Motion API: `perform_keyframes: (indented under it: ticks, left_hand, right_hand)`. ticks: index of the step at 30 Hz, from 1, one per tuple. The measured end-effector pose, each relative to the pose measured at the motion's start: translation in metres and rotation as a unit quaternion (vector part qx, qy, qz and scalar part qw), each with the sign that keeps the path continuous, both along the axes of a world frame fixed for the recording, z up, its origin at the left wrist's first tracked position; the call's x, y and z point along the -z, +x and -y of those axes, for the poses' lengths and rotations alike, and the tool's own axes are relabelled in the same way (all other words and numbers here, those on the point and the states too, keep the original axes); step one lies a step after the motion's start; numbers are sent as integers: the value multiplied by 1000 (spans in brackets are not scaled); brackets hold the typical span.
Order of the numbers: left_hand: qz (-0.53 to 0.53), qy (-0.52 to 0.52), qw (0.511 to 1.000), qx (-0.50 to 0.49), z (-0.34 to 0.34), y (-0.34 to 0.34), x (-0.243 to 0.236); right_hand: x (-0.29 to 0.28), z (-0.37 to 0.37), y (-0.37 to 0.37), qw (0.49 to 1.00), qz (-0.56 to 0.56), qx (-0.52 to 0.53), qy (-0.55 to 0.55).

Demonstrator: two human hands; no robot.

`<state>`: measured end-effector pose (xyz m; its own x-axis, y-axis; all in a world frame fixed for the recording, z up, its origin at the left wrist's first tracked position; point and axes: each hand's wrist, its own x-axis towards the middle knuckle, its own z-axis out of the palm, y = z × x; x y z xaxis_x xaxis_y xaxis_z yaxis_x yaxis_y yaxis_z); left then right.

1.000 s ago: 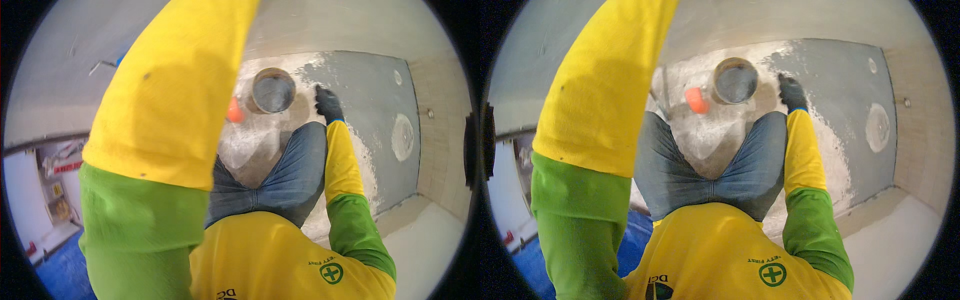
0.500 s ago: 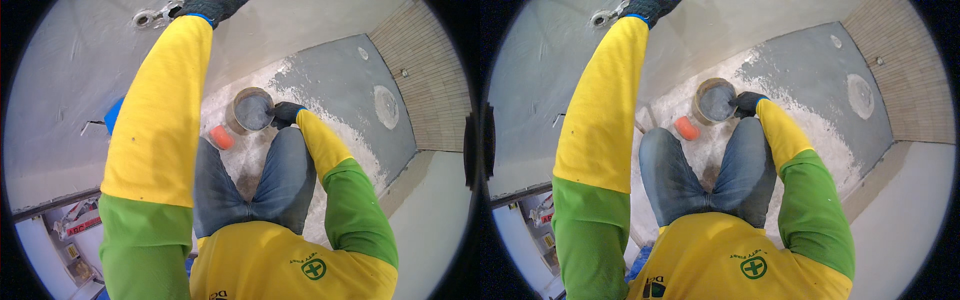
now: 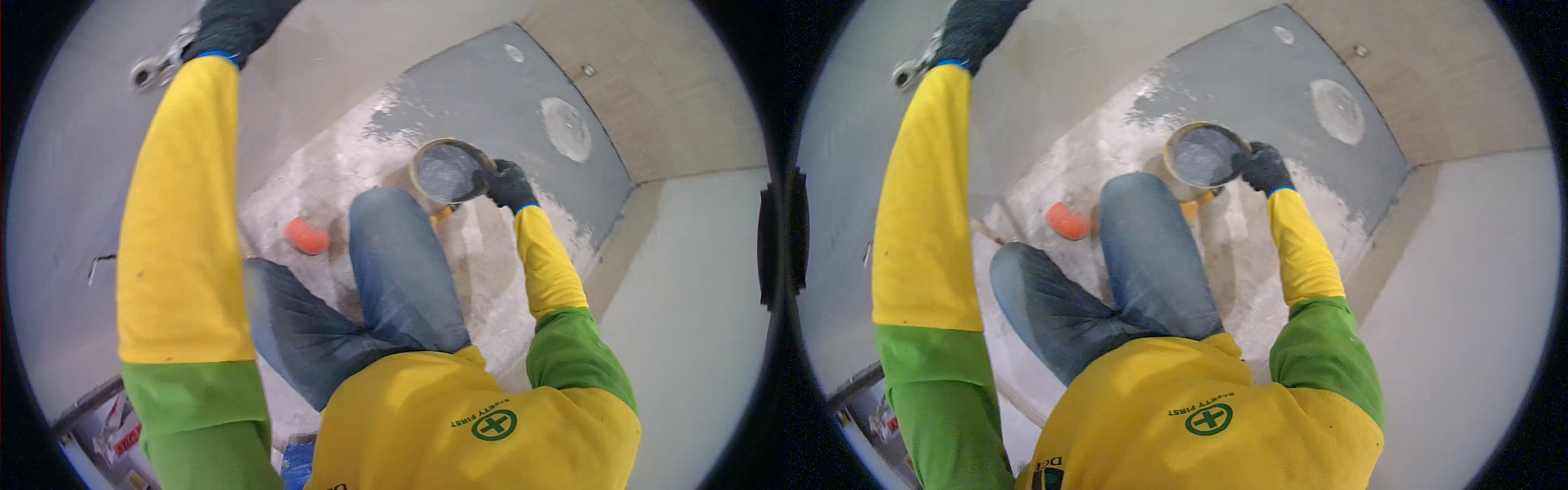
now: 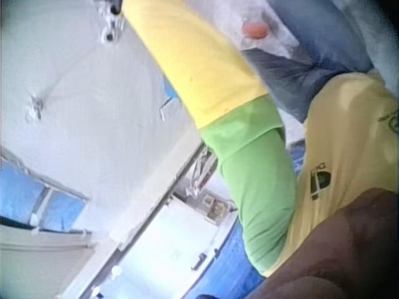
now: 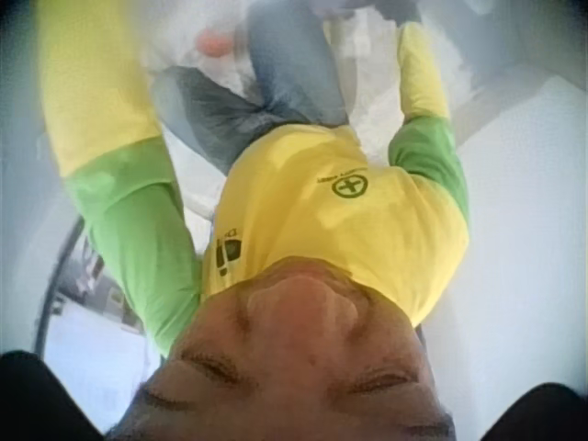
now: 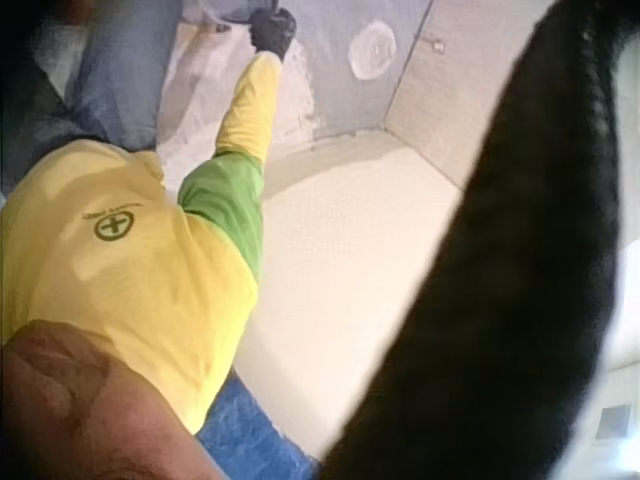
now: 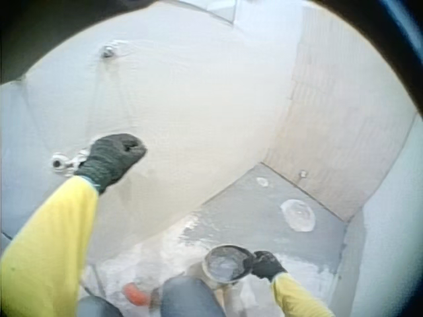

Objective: Applying grey waterproofing liquid to a bathroom floor and the base of the walls using a brush while kneeling.

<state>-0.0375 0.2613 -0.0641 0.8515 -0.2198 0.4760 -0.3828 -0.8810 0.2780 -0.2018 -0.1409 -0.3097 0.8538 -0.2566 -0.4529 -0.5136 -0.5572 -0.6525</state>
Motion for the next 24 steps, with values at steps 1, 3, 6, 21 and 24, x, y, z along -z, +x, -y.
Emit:
perform_keyframes:
  ticks: [1,3,6,21,24]
  left_hand:
    - [10,-8,1000,8,6,-3,0]
    - [-18,-15,1000,-19,6,-16,-11]
    - [-61,-110,992,-17,-1,-22,-11]
    - [-38,-117,990,65,1,-10,4]
    - [-45,-113,991,60,3,-10,2]
  right_hand:
    - [-11,33,-12,999,6,8,-39]
    - [-28,79,-25,979,110,-77,-156]
    - [-11,112,-42,879,89,-126,-450]
    - [78,156,-114,899,-101,-66,-420]
    - [69,179,-108,895,-93,-65,-431]
